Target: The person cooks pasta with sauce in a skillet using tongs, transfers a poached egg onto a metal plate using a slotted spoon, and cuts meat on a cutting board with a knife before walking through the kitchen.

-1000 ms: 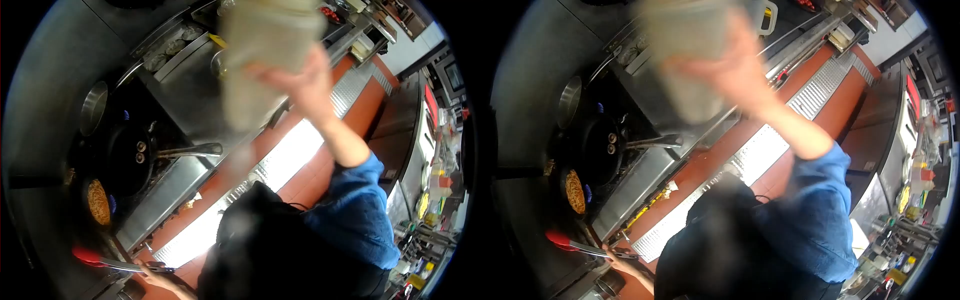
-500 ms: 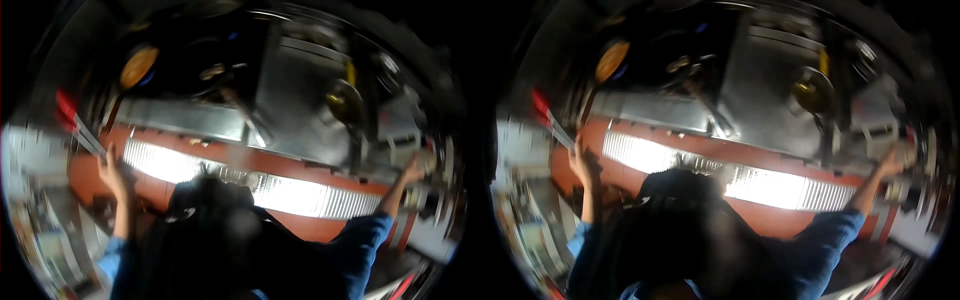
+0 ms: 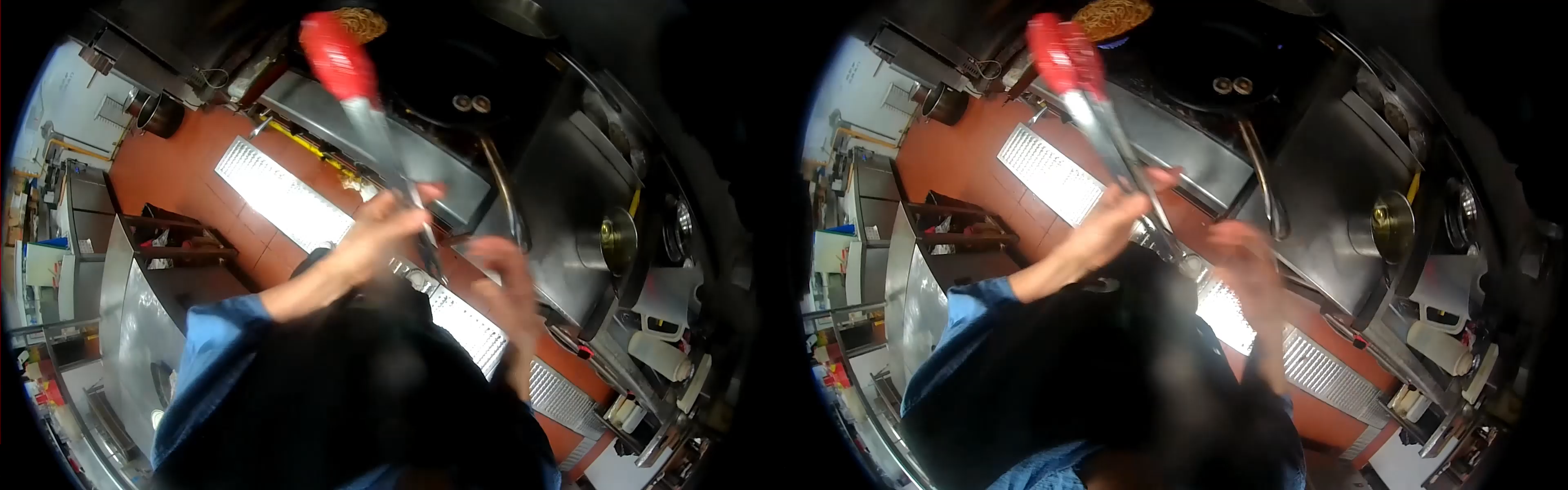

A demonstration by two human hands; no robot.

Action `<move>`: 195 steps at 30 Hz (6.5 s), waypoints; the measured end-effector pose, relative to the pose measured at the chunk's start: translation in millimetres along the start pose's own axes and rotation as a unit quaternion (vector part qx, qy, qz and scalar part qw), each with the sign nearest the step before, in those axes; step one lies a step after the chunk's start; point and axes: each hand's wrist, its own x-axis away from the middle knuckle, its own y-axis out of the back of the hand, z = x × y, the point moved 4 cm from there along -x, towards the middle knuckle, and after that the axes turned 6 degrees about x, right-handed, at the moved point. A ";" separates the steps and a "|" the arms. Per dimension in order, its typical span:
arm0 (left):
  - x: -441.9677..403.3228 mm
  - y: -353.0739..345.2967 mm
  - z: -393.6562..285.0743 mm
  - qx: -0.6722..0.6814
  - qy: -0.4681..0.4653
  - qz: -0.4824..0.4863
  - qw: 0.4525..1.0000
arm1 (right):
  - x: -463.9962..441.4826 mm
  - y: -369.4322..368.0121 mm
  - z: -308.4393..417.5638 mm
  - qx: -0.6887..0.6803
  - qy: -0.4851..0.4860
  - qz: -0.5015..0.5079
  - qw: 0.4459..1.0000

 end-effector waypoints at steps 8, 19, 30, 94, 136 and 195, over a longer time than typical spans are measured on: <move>-13.0 107.9 -8.6 0.048 0.160 0.165 0.972 | -62.6 -148.4 3.4 -0.035 -0.174 -0.032 0.984; -162.8 439.3 150.4 0.334 0.353 -0.230 0.843 | -201.9 -285.0 34.1 0.035 -0.212 -0.101 0.971; -133.8 486.1 104.7 0.214 0.314 -0.131 0.916 | -431.7 -226.1 -40.7 0.437 -0.316 -0.067 0.840; -126.2 423.3 -107.3 0.219 0.346 0.076 0.909 | -420.7 -276.7 86.8 0.833 -0.065 0.212 0.507; -124.7 420.0 -106.7 0.211 0.354 0.085 0.907 | -363.9 -270.6 31.7 0.835 -0.079 0.179 0.514; -124.0 415.4 -115.4 0.153 0.340 0.066 0.925 | -384.2 -281.4 40.6 0.806 -0.052 0.220 0.547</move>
